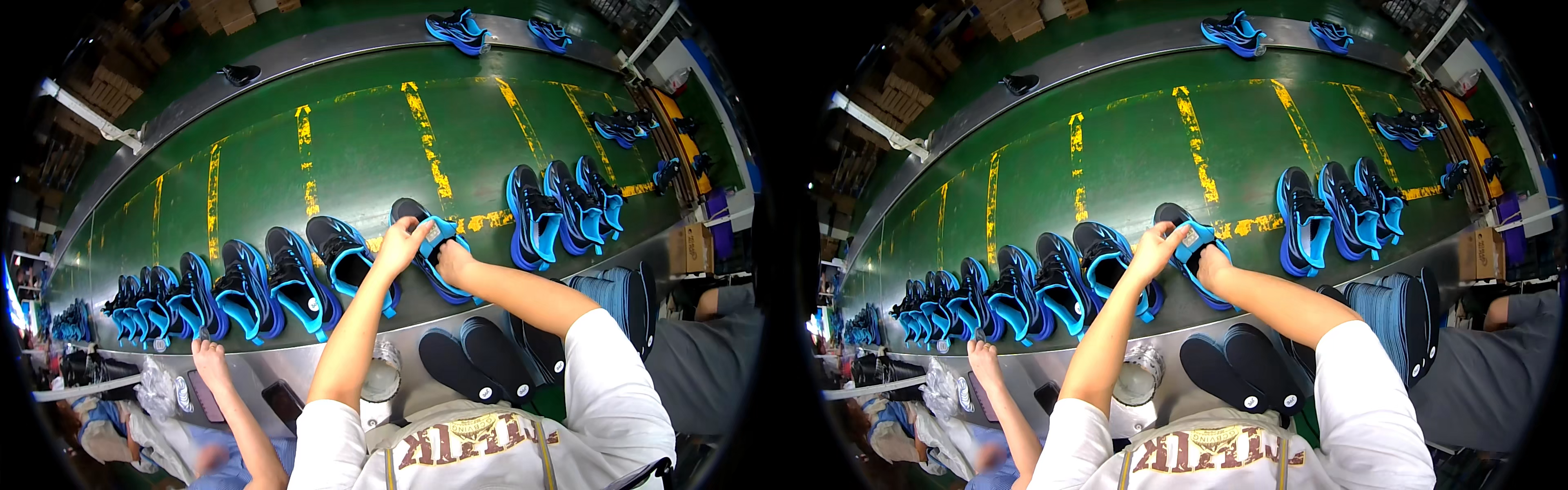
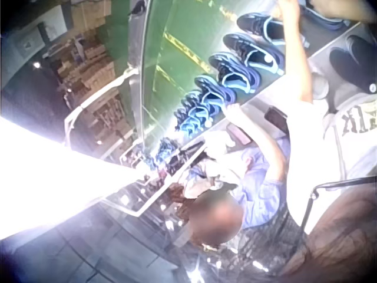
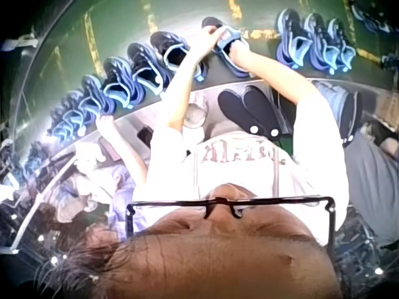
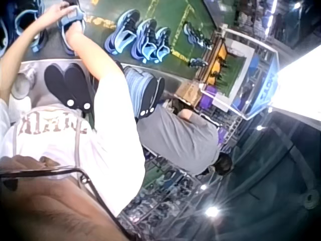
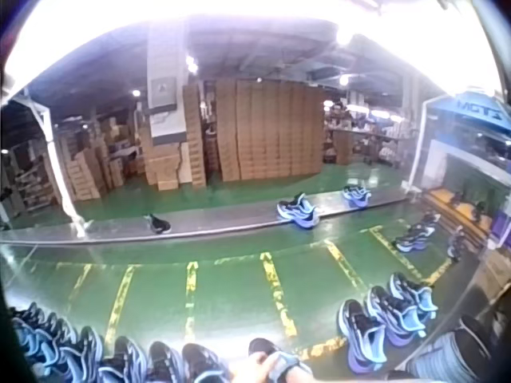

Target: The person inserts black insoles into blue and black athletic shoes on a factory assembly line. They pick up each shoe, place an insole inside, and push it down to fit before moving to the next pair.

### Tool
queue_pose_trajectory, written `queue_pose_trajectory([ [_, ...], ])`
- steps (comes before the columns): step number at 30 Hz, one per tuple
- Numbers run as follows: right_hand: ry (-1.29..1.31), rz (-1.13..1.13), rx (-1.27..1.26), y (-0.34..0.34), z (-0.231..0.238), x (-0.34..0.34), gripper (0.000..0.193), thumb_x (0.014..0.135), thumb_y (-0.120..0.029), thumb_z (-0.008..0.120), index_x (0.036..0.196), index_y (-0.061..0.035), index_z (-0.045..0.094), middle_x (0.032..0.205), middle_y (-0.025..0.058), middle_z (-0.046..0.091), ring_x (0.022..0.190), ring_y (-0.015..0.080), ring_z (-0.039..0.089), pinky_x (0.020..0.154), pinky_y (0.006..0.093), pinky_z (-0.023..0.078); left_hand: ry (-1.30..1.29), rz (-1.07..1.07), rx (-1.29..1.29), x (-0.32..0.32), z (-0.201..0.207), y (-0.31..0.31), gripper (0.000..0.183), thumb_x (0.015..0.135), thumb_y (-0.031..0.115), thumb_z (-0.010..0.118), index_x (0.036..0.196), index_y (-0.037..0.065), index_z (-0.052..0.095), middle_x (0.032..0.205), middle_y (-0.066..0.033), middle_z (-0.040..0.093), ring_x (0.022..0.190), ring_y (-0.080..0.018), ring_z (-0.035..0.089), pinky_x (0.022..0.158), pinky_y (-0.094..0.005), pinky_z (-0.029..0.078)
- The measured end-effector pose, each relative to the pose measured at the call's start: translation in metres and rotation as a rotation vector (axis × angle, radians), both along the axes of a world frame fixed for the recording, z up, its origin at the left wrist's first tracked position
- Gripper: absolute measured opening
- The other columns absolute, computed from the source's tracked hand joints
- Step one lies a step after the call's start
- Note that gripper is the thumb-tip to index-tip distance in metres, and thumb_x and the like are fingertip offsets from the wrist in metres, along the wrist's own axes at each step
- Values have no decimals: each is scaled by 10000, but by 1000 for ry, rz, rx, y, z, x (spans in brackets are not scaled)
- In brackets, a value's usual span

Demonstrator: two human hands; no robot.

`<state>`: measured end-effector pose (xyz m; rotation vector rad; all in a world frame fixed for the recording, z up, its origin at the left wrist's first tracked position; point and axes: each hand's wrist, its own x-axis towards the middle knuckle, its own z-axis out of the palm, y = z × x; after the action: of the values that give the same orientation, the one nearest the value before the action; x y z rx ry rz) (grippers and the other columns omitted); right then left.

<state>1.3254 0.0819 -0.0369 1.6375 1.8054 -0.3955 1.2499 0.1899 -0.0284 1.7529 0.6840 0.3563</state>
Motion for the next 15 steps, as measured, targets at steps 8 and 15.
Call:
queue_pose_trajectory([
  [8, 372, -185, -145, -14, 47, 14, 414, 809, -301, 303, 868, -44, 622, 935, 123, 593, 984, 195, 496, 920, 338, 233, 133, -100, 696, 14, 2, -6, 335, 727, 254, 592, 915, 44, 412, 617, -141, 552, 567, -338, 549, 491, -380, 426],
  [15, 550, -370, 277, -51, 34, 2, 361, 768, -318, 434, 720, 20, 553, 735, 149, 564, 840, 266, 536, 972, 411, 205, 204, -371, 1023, 16, 14, -13, 338, 626, 268, 661, 776, 52, 448, 640, -90, 533, 590, -248, 575, 504, -352, 452],
])
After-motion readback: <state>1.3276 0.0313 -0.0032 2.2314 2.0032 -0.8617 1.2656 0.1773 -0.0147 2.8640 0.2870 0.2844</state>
